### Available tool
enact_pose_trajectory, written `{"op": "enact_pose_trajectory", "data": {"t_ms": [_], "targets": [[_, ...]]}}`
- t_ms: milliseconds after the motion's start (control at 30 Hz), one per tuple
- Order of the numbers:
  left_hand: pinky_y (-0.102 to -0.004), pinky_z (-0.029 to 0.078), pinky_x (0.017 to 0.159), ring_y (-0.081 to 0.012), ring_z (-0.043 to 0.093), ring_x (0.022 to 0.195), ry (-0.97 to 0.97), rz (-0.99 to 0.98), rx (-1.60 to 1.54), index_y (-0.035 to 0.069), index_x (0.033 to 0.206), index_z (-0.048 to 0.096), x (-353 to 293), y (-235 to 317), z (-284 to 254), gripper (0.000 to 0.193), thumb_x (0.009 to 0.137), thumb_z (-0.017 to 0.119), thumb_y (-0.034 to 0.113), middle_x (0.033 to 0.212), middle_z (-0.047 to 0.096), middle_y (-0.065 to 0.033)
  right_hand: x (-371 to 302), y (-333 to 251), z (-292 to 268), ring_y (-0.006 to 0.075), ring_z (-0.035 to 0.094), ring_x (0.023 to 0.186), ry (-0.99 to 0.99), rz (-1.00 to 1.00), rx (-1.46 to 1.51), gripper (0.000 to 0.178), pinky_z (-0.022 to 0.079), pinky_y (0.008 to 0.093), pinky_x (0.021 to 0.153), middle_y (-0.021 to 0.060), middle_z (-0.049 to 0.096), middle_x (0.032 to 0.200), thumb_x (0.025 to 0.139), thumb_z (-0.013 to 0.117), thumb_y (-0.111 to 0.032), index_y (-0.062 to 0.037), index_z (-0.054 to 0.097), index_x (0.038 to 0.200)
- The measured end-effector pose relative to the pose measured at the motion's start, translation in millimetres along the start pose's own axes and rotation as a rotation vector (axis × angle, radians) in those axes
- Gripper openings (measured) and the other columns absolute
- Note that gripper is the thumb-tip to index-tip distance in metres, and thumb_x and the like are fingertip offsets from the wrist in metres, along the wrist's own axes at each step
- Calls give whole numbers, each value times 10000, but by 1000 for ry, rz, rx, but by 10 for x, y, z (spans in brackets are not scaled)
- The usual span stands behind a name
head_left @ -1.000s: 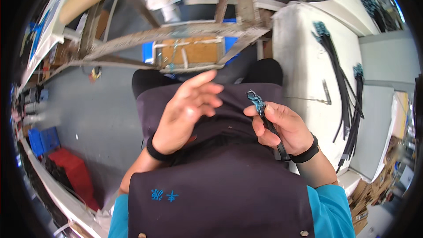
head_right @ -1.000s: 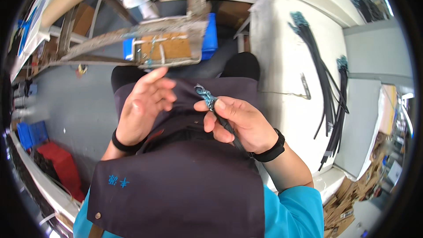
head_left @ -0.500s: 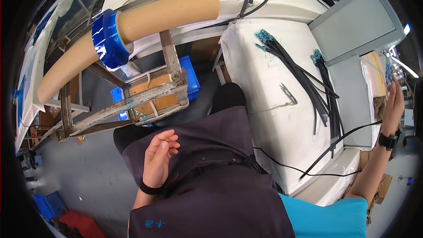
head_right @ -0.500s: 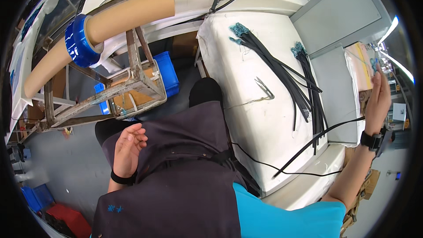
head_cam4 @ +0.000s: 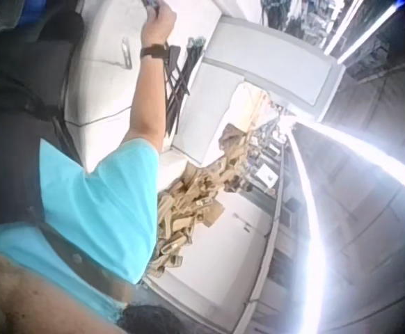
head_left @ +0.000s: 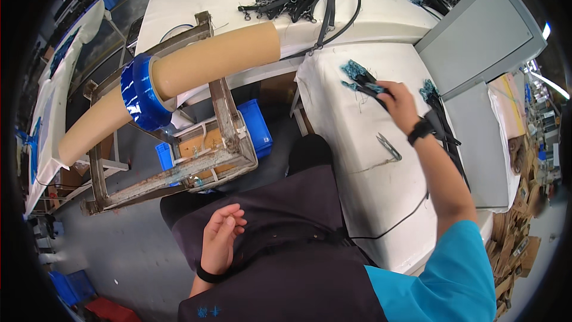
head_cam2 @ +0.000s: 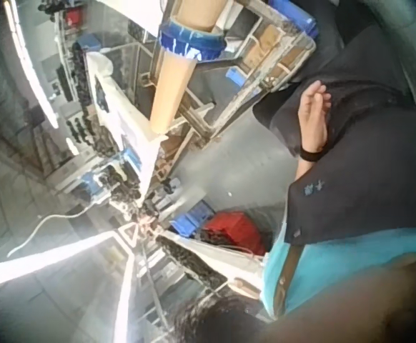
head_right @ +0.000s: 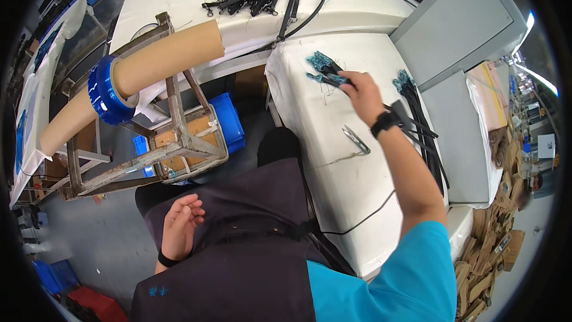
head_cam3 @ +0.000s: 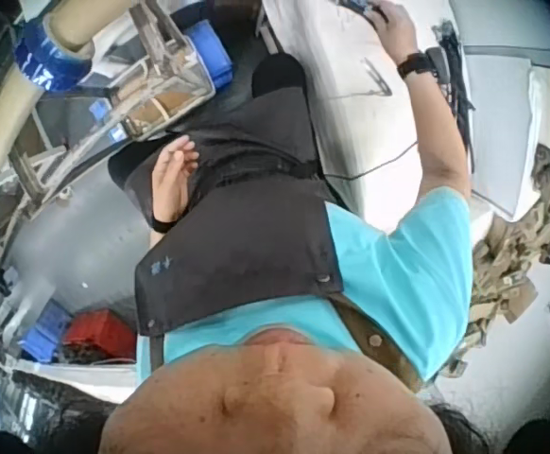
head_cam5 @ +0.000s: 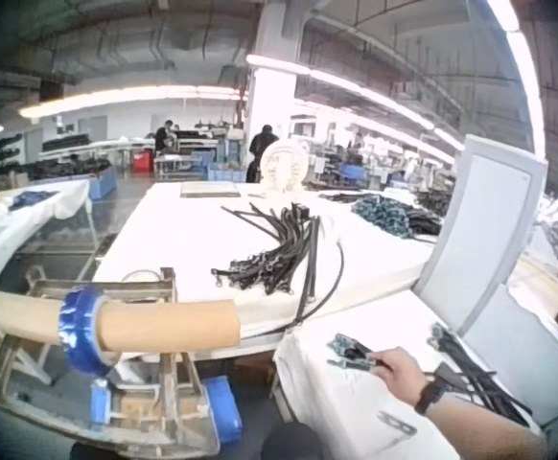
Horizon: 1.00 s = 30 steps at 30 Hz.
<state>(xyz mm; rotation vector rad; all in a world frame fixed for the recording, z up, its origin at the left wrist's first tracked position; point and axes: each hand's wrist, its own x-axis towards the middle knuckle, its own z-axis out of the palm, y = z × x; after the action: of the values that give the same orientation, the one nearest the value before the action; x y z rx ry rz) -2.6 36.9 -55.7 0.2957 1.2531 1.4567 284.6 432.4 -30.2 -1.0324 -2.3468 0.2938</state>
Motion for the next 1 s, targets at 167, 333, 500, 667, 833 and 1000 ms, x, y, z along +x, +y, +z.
{"op": "enact_pose_trajectory", "data": {"t_ms": [167,333,500,667,833,1000], "targets": [[-275,454,794,-123,567,918,80,-18,-29,29,1192,522,-20,-47,-54,291,937,528,168,1077,599,-42,230,142,724,294,477,1059,11,11,-147,300,377,420,912,57,543,1188,713,717,-100,-168,686,1004],[-274,462,779,-128,579,903,123,-40,-24,35,1184,529,23,-43,-29,270,943,521,157,1067,606,-45,290,196,870,323,401,1189,67,1,-292,532,310,466,978,118,451,1310,739,723,-202,-180,548,1241],[-268,464,772,-129,580,903,137,-94,-18,37,1174,536,143,-24,22,248,948,506,133,1058,609,-43,320,249,908,323,401,1201,74,-29,-402,766,303,478,977,168,422,1322,785,682,-328,-133,308,1425],[-267,467,770,-130,581,901,116,-91,-9,36,1169,537,208,-1,72,239,948,499,119,1049,608,-41,432,359,943,312,440,1137,-72,201,-410,726,333,455,933,153,466,1256,815,650,-327,-93,314,1415],[-272,474,774,-146,582,904,153,-123,-44,26,1165,539,184,-47,-4,236,943,502,98,1059,601,-69,438,186,923,315,436,1133,92,94,-485,714,326,469,941,168,468,1243,795,668,-300,-106,343,1400],[-271,472,777,-144,580,917,142,-136,-37,19,1168,537,190,-20,25,237,949,492,94,1072,596,-72,891,-197,645,315,474,1079,-18,-291,-118,487,370,433,897,120,518,1156,767,676,-129,-135,546,1236]]}}
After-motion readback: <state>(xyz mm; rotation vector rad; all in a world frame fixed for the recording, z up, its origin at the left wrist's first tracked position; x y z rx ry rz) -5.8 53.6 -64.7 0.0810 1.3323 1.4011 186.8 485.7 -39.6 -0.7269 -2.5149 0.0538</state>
